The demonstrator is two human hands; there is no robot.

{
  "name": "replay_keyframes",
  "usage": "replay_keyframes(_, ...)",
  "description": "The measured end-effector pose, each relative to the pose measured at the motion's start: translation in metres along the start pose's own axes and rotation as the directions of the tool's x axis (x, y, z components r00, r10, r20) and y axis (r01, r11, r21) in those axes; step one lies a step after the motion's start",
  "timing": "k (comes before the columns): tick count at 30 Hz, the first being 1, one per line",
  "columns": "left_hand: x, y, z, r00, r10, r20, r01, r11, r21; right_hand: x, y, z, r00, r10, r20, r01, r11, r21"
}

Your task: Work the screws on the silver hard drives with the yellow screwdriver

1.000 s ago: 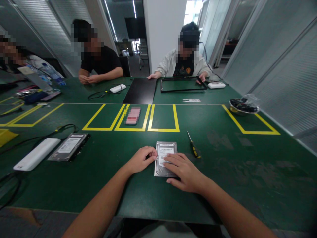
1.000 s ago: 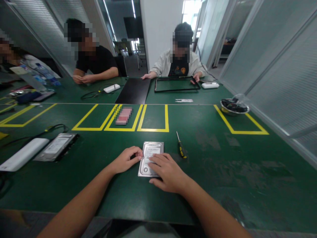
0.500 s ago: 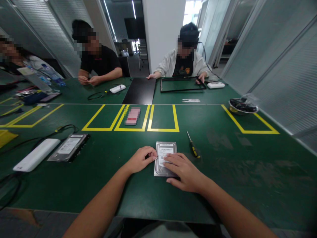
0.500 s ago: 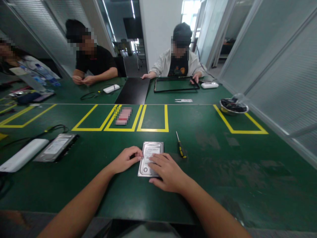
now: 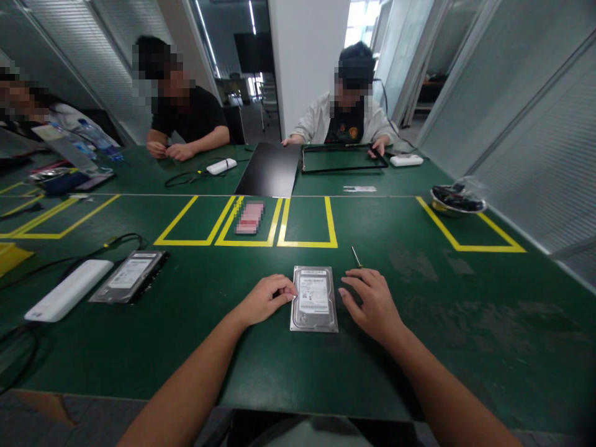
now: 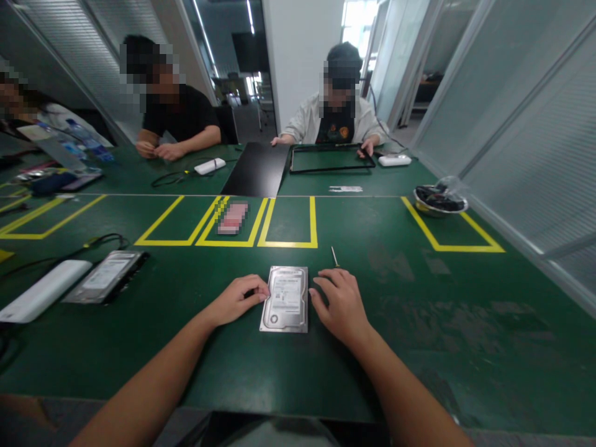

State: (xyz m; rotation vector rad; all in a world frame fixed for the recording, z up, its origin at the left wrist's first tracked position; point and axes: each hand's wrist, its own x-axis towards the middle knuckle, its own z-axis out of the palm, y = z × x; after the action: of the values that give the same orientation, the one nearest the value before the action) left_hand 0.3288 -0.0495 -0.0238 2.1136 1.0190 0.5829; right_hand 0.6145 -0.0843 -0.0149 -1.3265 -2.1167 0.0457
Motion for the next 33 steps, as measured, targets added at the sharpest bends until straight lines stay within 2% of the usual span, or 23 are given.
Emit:
replay_keyframes(8,0.0,0.002,-0.001,1.0,0.011,0.005,-0.011,1.0,0.025,0.001,0.01,-0.003,0.993,0.117,0.024,-0.112,0.981,-0.159)
replay_keyframes(11,0.0,0.001,0.0,1.0,0.004,-0.002,-0.004,1.0,0.031,0.001,0.012,-0.004,0.981,0.187,0.045,-0.168,0.948,-0.27)
replay_keyframes(18,0.0,0.0,0.002,1.0,-0.016,-0.015,0.016,1.0,0.001,-0.003,0.018,-0.003,0.947,0.302,0.111,-0.212,0.845,-0.491)
replay_keyframes(28,0.0,-0.001,0.001,1.0,-0.017,-0.001,0.017,1.0,-0.009,0.0,0.015,-0.007,0.825,0.501,0.262,-0.339,0.81,-0.479)
replay_keyframes(31,0.0,-0.001,0.001,1.0,-0.015,0.001,0.015,1.0,-0.013,0.0,0.018,-0.007,0.831,0.496,0.25,-0.36,0.823,-0.439)
replay_keyframes(33,0.0,-0.001,0.001,1.0,-0.016,0.001,0.016,1.0,-0.017,0.0,0.024,-0.008,0.861,0.47,0.195,-0.375,0.845,-0.382)
